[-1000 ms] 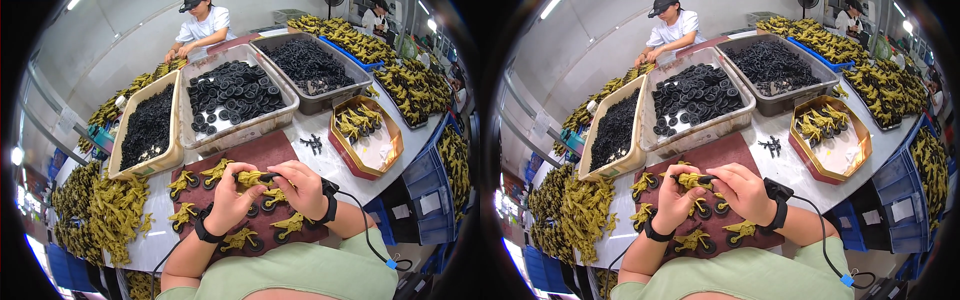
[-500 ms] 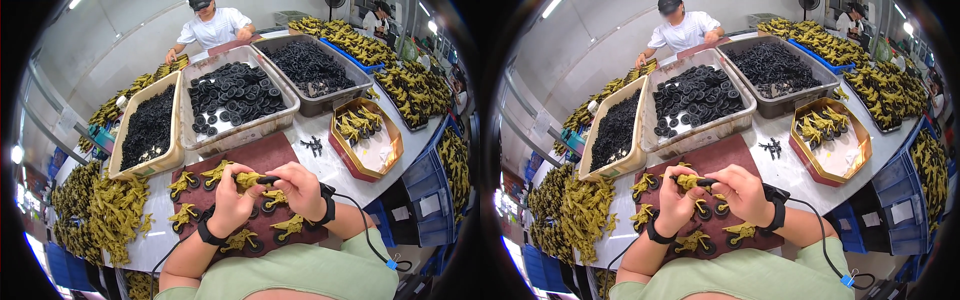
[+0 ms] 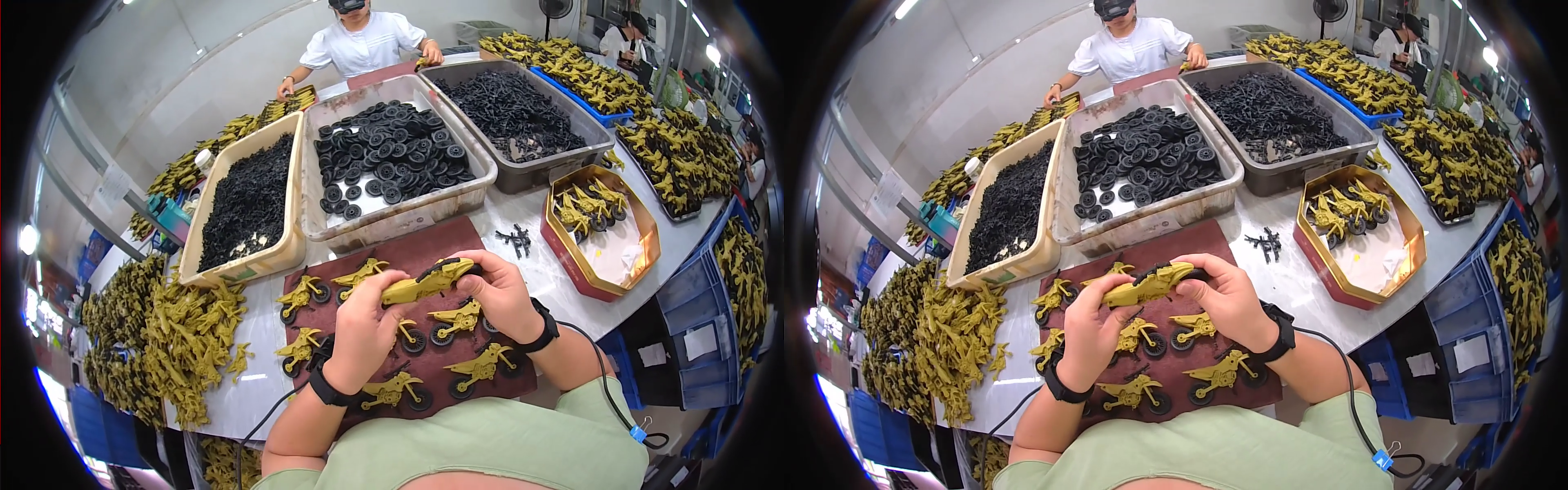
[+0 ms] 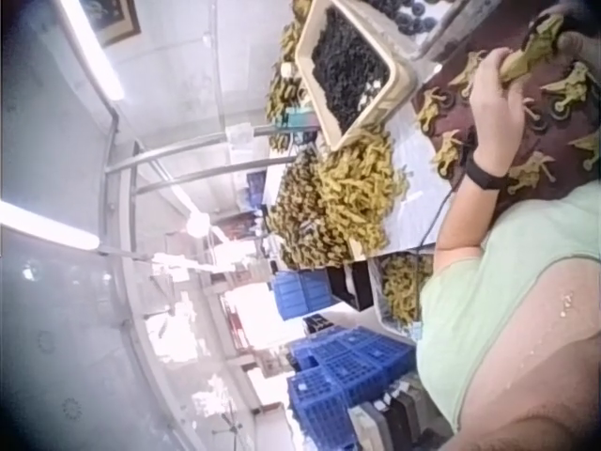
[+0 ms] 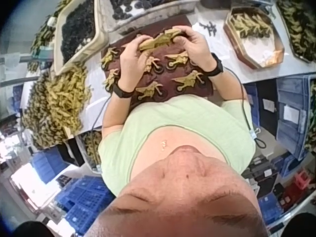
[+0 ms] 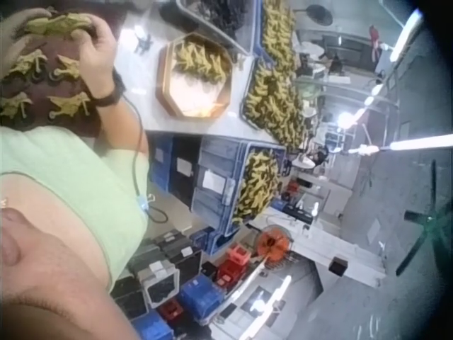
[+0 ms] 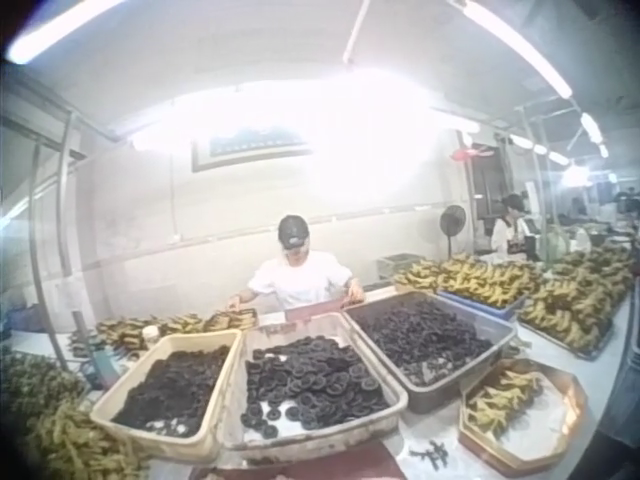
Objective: Assembling plastic motorcycle toy components at a factory workbench.
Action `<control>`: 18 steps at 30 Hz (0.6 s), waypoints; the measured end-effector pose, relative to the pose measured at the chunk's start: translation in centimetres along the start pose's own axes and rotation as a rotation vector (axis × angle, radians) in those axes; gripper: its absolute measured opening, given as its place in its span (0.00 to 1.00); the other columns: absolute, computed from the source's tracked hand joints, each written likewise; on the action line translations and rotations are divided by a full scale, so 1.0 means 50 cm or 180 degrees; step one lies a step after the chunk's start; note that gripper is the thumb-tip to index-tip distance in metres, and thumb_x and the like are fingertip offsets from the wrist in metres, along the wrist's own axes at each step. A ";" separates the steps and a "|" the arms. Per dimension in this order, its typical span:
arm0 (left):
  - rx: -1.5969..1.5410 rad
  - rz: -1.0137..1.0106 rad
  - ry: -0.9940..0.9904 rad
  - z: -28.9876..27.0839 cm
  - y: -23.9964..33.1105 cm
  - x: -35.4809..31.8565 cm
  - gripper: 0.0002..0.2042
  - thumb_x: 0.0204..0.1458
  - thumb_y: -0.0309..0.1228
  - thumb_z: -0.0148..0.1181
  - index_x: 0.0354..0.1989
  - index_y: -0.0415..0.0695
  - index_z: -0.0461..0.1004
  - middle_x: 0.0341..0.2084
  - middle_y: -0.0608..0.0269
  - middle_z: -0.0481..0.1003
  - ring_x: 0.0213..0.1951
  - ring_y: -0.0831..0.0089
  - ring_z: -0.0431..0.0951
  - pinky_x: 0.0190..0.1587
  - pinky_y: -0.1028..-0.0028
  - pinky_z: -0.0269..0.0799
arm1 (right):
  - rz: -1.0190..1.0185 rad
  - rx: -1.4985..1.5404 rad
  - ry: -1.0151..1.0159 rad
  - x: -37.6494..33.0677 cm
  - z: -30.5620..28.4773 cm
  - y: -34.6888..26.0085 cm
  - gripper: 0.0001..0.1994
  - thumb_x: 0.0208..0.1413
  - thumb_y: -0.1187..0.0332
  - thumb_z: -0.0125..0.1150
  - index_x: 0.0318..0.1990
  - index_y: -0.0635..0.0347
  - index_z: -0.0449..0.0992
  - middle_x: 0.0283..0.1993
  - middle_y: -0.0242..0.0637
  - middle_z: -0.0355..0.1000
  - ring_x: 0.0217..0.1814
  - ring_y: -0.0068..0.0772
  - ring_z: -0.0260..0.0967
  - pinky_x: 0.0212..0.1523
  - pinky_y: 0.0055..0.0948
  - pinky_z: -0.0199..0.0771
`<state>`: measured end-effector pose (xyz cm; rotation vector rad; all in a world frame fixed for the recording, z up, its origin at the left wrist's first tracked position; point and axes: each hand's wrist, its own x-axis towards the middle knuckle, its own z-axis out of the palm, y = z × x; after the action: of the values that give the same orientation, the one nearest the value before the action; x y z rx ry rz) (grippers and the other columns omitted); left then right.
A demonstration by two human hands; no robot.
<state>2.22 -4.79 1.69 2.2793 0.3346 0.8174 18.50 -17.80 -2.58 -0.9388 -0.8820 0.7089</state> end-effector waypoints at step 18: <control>0.0128 0.0110 -0.0010 -0.010 0.019 -0.005 0.16 0.41 0.20 0.65 0.41 0.37 0.74 0.36 0.58 0.76 0.39 0.63 0.77 0.45 0.71 0.71 | -0.0741 -0.1645 0.0001 -0.002 0.025 -0.010 0.12 0.45 0.78 0.65 0.40 0.63 0.75 0.32 0.36 0.70 0.34 0.32 0.69 0.34 0.27 0.70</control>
<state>1.73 -5.34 2.52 2.3292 0.3136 0.8316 17.40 -17.63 -1.79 -1.2640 -1.1811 0.2799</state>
